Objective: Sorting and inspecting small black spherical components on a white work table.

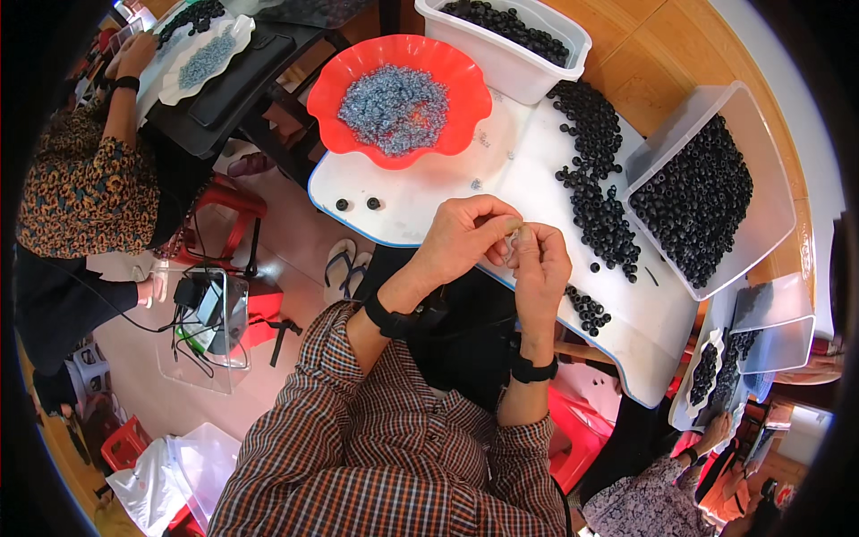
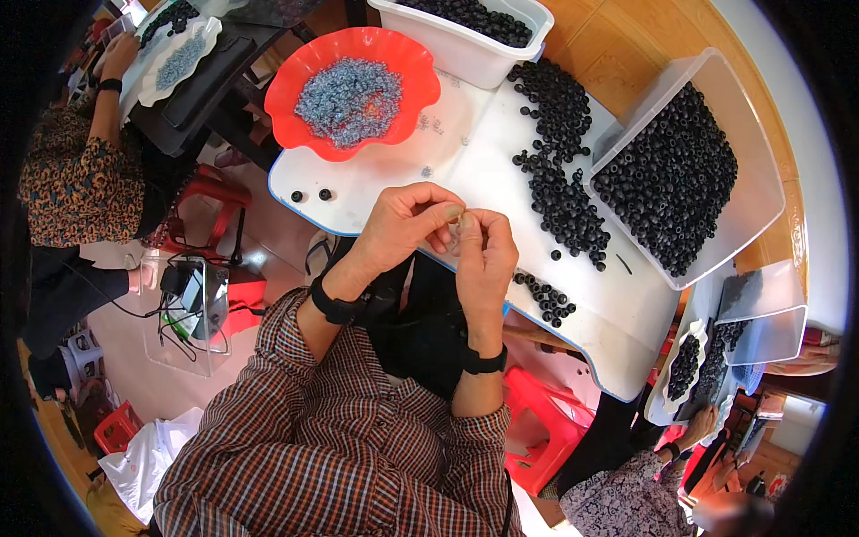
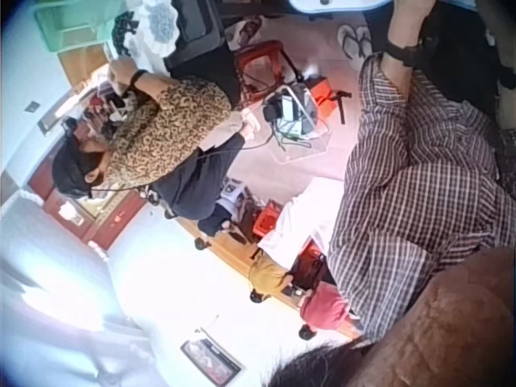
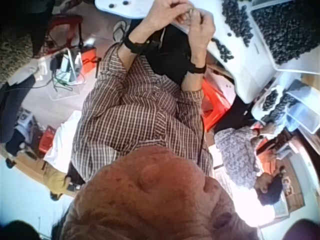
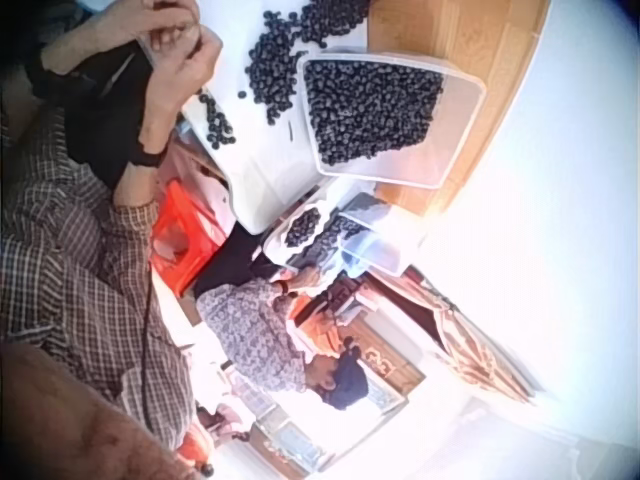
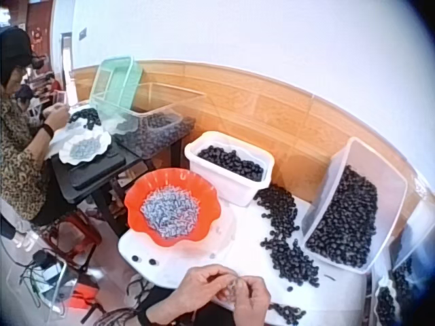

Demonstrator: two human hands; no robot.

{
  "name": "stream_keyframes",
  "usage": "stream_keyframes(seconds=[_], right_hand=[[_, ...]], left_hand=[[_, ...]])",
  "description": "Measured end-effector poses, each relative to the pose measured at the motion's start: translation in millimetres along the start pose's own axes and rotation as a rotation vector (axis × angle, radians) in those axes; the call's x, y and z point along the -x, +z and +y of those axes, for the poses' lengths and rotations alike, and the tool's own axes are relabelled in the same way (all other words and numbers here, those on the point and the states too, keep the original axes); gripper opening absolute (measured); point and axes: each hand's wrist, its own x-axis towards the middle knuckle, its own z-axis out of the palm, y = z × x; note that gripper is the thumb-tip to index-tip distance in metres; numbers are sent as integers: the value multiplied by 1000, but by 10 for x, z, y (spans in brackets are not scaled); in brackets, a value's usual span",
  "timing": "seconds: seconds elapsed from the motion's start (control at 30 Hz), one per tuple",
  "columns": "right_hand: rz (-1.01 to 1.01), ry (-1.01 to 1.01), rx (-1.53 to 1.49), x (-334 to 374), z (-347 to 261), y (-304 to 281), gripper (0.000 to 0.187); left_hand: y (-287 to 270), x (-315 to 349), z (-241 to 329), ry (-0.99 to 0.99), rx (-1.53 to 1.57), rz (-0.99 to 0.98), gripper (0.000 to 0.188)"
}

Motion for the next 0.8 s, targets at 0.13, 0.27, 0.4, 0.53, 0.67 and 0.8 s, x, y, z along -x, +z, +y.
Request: stream_keyframes(seconds=[0.13, 0.27, 0.4, 0.53, 0.67, 0.8], right_hand=[[-11, 23, -62, -11, -34, -22, 10], [109, -89, 255, -99, 90, -59, 10], [143, -315, 602, -162, 165, -73, 8], [223, -288, 564, -144, 193, -34, 9], [215, -185, 430, -77, 129, -8, 11], [148, -151, 275, -35, 60, 5, 12]], left_hand=[[5, -9, 2, -37, 60, 89, 16], [-52, -7, 58, -39, 105, 194, 17], [-78, 14, 76, -78, 136, 255, 18], [-69, 33, 55, -112, 177, 271, 18], [-99, 25, 27, -99, 186, 251, 19], [-69, 27, 51, -92, 168, 263, 19]])
